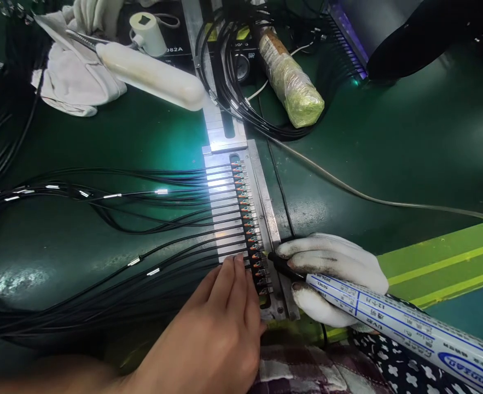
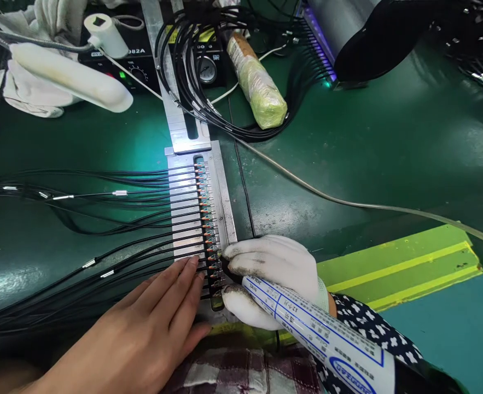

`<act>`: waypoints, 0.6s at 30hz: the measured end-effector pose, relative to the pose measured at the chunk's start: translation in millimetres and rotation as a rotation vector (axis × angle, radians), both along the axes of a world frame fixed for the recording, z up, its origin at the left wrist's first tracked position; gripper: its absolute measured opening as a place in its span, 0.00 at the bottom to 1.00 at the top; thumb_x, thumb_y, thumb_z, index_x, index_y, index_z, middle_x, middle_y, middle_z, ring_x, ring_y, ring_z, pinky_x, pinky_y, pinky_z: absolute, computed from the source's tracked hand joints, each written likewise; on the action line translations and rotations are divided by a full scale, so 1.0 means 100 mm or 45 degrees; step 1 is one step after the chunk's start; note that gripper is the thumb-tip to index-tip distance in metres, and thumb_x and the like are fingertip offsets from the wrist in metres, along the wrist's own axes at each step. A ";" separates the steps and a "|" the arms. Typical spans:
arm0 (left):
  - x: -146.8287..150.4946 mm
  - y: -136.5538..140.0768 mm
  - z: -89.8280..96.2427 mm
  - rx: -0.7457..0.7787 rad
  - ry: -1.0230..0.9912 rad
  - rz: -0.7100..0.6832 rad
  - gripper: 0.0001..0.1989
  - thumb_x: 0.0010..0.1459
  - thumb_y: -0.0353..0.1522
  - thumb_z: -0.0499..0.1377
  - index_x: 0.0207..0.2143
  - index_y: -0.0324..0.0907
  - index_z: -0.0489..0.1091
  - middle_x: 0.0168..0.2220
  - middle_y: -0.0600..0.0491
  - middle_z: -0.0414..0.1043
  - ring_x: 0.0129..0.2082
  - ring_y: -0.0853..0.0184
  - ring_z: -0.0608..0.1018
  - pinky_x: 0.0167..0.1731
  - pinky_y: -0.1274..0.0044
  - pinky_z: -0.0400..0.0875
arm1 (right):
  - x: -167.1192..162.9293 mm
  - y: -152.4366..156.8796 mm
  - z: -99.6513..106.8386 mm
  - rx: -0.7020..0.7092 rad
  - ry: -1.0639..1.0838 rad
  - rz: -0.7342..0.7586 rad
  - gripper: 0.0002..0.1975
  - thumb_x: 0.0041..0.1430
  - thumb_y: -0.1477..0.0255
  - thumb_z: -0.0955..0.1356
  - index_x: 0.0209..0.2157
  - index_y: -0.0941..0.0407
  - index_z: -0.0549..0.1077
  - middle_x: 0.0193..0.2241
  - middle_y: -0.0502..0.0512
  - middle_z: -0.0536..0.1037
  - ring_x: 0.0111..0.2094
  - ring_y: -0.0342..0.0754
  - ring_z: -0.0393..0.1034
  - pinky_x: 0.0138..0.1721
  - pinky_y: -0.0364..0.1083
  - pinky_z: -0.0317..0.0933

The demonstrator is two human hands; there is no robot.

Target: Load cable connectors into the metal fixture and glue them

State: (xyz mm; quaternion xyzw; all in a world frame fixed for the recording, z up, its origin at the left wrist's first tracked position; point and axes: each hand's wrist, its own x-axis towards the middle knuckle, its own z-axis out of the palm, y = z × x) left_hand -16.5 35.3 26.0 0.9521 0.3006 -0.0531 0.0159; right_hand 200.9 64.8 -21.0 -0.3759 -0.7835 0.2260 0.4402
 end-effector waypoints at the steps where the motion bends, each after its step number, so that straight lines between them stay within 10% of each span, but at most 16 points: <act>1: 0.00 0.00 -0.01 0.006 -0.003 0.000 0.20 0.65 0.30 0.47 0.52 0.31 0.72 0.49 0.38 0.76 0.49 0.55 0.77 0.51 0.65 0.67 | 0.00 0.00 0.00 -0.001 0.003 0.000 0.07 0.53 0.75 0.71 0.35 0.61 0.75 0.34 0.60 0.82 0.36 0.50 0.79 0.37 0.47 0.74; 18: 0.00 0.01 0.00 -0.006 0.026 -0.012 0.20 0.64 0.28 0.47 0.52 0.31 0.71 0.50 0.39 0.76 0.49 0.55 0.77 0.51 0.64 0.68 | 0.01 -0.01 0.00 0.005 0.022 0.008 0.08 0.52 0.75 0.71 0.36 0.60 0.75 0.34 0.59 0.82 0.36 0.50 0.79 0.36 0.47 0.75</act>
